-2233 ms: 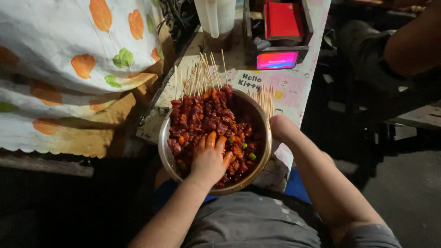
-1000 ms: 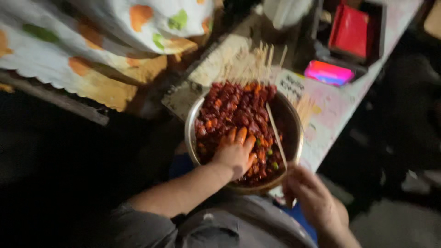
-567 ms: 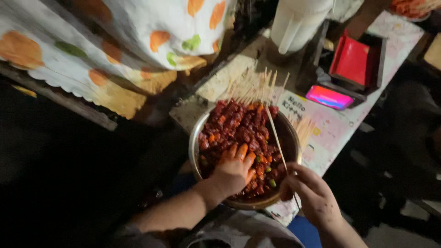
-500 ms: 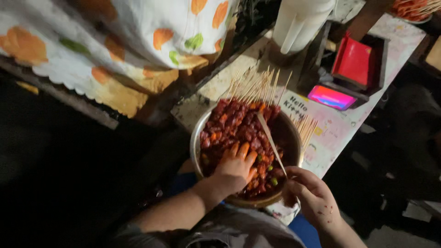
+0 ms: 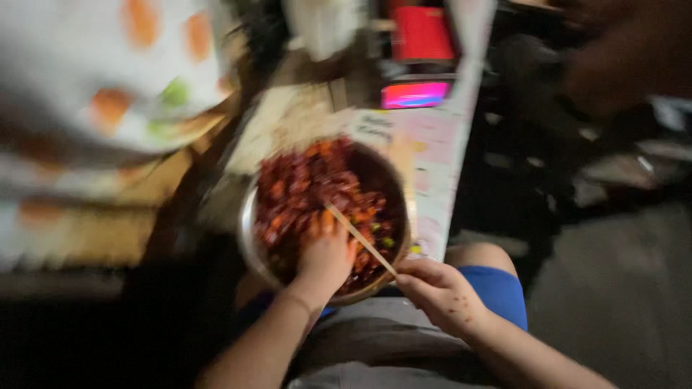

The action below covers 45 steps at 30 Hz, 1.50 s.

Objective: The person threads chunks of marinated meat onto wooden skewers by hand from a metal bowl.

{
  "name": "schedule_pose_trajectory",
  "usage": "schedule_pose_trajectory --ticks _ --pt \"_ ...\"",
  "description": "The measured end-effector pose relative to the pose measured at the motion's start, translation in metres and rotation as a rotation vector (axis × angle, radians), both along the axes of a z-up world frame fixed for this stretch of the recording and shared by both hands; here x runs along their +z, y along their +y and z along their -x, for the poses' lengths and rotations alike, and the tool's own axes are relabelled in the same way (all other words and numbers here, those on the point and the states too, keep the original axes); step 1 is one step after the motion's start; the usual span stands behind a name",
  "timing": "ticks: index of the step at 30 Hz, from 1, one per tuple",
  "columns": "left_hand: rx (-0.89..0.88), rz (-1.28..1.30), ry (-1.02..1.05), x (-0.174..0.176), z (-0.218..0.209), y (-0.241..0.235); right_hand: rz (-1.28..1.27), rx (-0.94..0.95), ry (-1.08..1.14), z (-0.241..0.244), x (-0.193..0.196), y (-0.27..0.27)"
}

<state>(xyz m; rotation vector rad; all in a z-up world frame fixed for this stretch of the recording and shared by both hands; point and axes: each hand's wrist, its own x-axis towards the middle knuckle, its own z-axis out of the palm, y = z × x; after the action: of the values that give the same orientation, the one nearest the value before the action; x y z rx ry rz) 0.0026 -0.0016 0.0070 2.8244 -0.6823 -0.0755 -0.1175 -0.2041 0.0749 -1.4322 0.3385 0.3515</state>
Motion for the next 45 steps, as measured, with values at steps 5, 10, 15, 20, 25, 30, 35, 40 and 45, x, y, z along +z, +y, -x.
schedule_pose_trajectory --ticks 5,10,15,20,25,30,35,40,45 --pt "0.005 -0.072 0.036 0.009 -0.002 -0.004 -0.015 0.005 0.017 0.006 0.003 0.004" --pt "0.005 -0.021 0.022 0.009 0.002 0.001 0.040 0.063 0.019 -0.001 -0.004 0.011" --pt "0.016 -0.026 0.194 0.006 -0.007 0.002 -0.065 -0.019 -0.004 -0.016 -0.018 0.024" --pt "0.026 -0.061 0.216 0.008 -0.004 0.001 0.018 -0.031 0.090 -0.014 -0.028 0.019" --pt "0.069 -0.036 0.175 0.013 -0.004 -0.002 -0.047 -0.004 0.043 -0.014 -0.038 0.004" --pt "0.076 0.076 0.119 0.020 -0.004 0.005 -0.010 -0.157 -0.074 -0.008 -0.044 -0.010" --pt "0.149 0.147 0.248 0.067 -0.013 0.016 -0.056 -0.158 -0.172 -0.010 -0.046 -0.030" --pt "0.024 -0.365 0.632 0.113 -0.034 -0.023 -0.080 -0.171 -0.130 -0.013 -0.046 -0.028" --pt "-0.067 -0.283 0.501 0.100 -0.047 -0.035 -0.112 -0.115 -0.178 -0.015 -0.041 -0.021"
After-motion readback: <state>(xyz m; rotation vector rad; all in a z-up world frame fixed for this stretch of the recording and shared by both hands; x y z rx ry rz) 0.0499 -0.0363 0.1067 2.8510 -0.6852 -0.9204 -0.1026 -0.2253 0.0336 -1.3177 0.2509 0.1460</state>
